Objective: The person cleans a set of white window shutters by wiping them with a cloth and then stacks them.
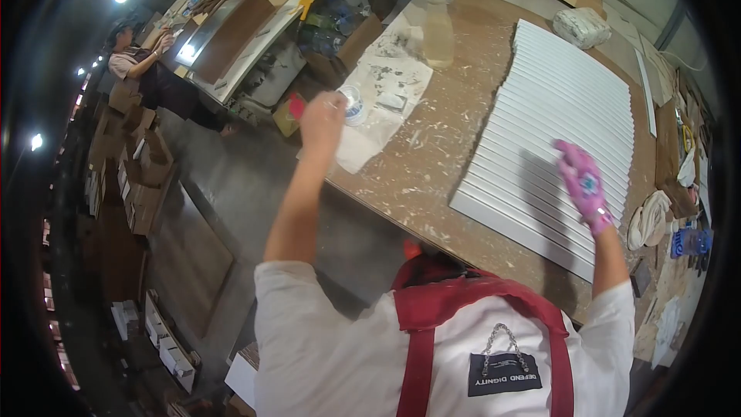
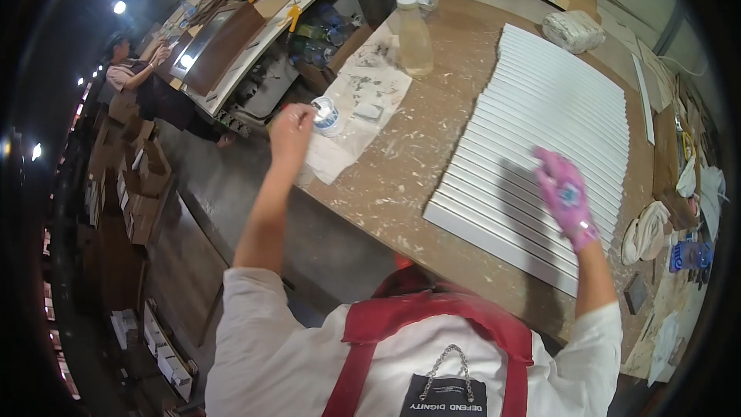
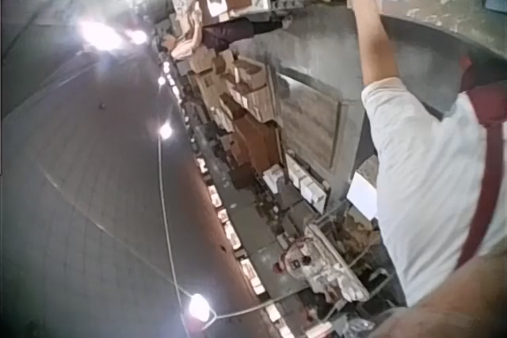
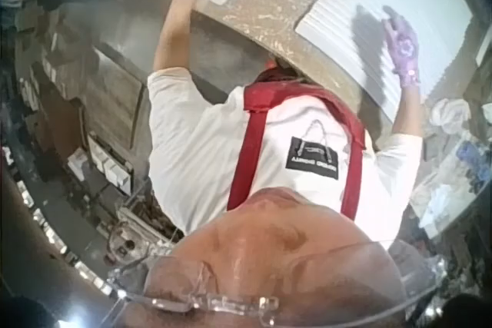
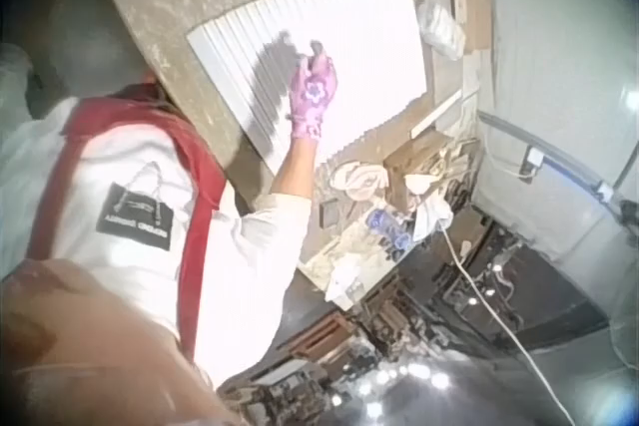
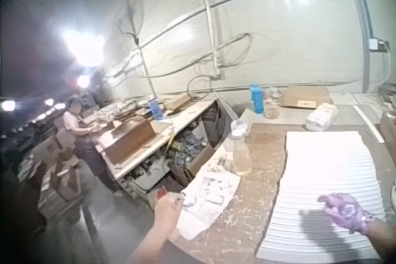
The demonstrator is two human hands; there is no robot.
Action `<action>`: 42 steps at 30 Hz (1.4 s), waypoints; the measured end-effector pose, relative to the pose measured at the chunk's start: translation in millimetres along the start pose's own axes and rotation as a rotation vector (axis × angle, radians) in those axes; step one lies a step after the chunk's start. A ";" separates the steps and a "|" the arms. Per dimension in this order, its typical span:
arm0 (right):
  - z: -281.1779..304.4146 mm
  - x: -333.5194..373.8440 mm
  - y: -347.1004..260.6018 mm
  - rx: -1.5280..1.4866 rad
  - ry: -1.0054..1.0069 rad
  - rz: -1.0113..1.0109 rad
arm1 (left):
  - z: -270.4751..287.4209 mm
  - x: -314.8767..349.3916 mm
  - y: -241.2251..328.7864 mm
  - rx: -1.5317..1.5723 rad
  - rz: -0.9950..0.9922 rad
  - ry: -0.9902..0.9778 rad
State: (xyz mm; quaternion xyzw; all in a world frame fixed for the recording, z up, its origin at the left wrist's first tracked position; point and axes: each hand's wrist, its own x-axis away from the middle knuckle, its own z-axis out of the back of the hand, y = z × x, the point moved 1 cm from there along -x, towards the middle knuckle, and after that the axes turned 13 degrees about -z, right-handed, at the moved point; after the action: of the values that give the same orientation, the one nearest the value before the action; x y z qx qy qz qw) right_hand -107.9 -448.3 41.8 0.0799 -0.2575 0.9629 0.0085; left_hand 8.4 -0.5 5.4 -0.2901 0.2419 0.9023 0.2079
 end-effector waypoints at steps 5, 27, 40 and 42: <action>-85.7 -103.8 -87.2 0.084 0.132 0.280 | -1.1 -56.3 -67.9 -0.388 -0.153 -0.350; -189.8 -233.4 -147.0 -0.213 0.194 0.186 | -4.6 -79.5 -50.2 0.050 -0.023 -0.505; -147.8 -191.1 -193.2 -0.893 -0.322 0.069 | 13.3 -39.3 -109.4 0.619 0.557 -0.199; -151.3 -191.8 -204.0 -0.638 -0.076 0.276 | 14.6 -40.6 -100.0 0.755 0.620 -0.167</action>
State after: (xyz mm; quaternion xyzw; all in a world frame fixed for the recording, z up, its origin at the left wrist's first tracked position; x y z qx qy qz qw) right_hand 70.6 -191.3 -17.0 0.0736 -0.5541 0.8223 -0.1067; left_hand 84.0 77.8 9.6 -0.0355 0.6094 0.7911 0.0390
